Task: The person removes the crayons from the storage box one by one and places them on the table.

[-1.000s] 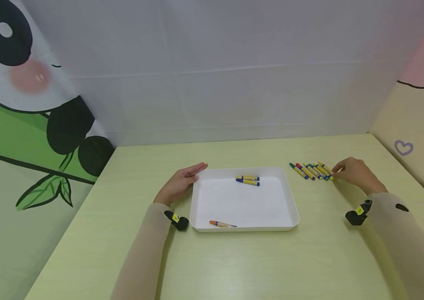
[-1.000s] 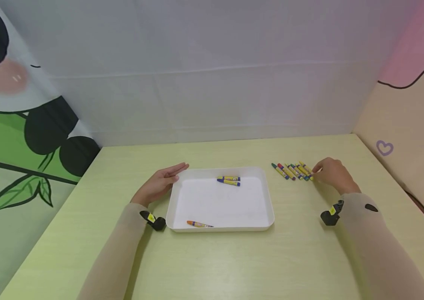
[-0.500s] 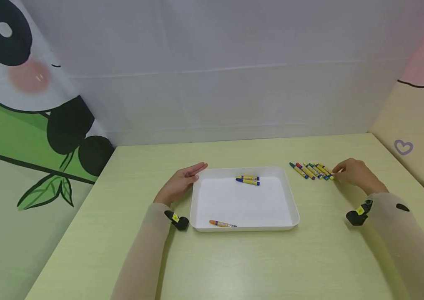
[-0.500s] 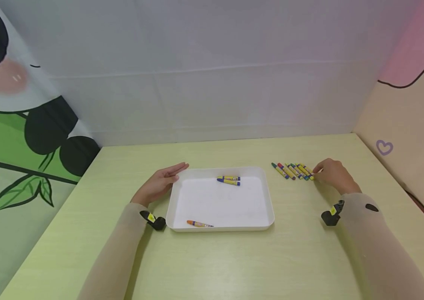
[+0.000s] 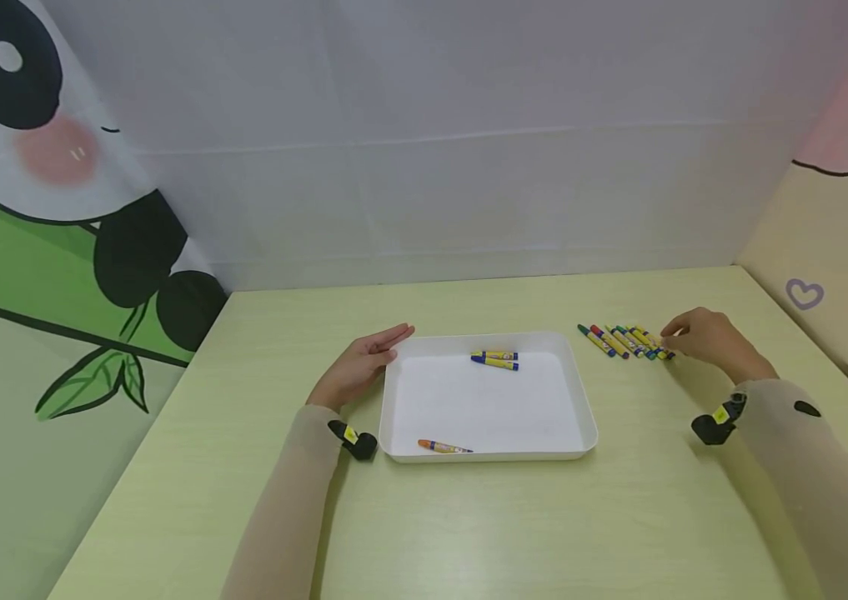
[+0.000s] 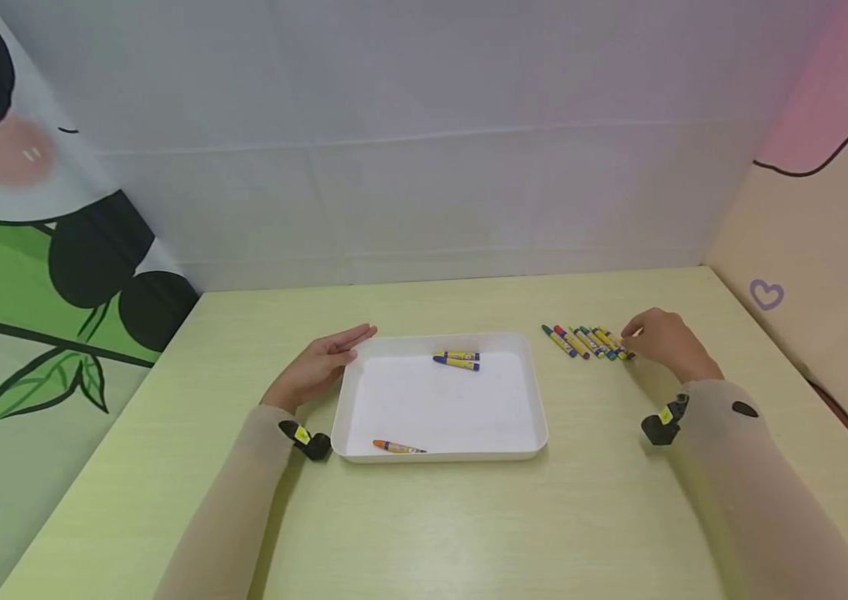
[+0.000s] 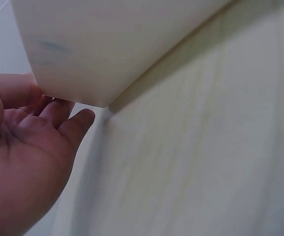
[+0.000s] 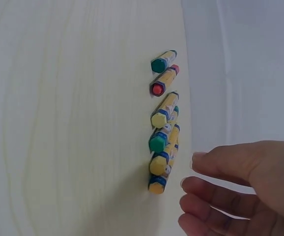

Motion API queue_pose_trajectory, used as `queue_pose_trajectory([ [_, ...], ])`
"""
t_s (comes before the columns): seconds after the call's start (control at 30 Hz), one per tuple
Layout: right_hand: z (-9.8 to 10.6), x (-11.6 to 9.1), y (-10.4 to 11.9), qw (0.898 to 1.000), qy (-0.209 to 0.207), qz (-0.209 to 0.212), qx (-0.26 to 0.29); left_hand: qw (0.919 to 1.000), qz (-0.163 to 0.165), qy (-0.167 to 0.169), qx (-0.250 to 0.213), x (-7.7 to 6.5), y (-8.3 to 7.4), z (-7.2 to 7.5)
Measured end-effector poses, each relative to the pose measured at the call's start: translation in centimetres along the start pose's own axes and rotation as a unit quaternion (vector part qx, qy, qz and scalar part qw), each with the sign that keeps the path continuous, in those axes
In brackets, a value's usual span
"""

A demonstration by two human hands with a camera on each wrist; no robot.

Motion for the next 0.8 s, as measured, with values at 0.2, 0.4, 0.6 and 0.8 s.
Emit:
queue_pose_trajectory([
  [0.2, 0.4, 0.3, 1.5, 1.0, -0.014, 0.017, 0.0, 1.0, 0.003, -0.002, -0.003, -0.1, 0.0, 0.0],
  [0.4, 0.7, 0.9, 4.1, 0.999, -0.028, 0.038, 0.012, 1.0, 0.002, -0.004, 0.003, -0.1, -0.1, -0.1],
  [0.6, 0.8, 1.7, 7.1, 0.998, -0.023, 0.056, 0.026, 0.9999, 0.007, -0.007, -0.002, 0.0, -0.2, -0.2],
  [0.8, 0.3, 2.5, 10.2, 0.996, -0.008, 0.077, 0.046, 0.9998, 0.012, -0.012, -0.007, -0.2, -0.3, -0.3],
])
Point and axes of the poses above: each hand's wrist, its own x-axis towards the middle knuckle, its own z-axis out of the back of the hand, y = z × x, the point moved 2 cm from there along x, towards the middle knuckle, and after that the axes turned 4 degrees about z, right-handed, at the moved point
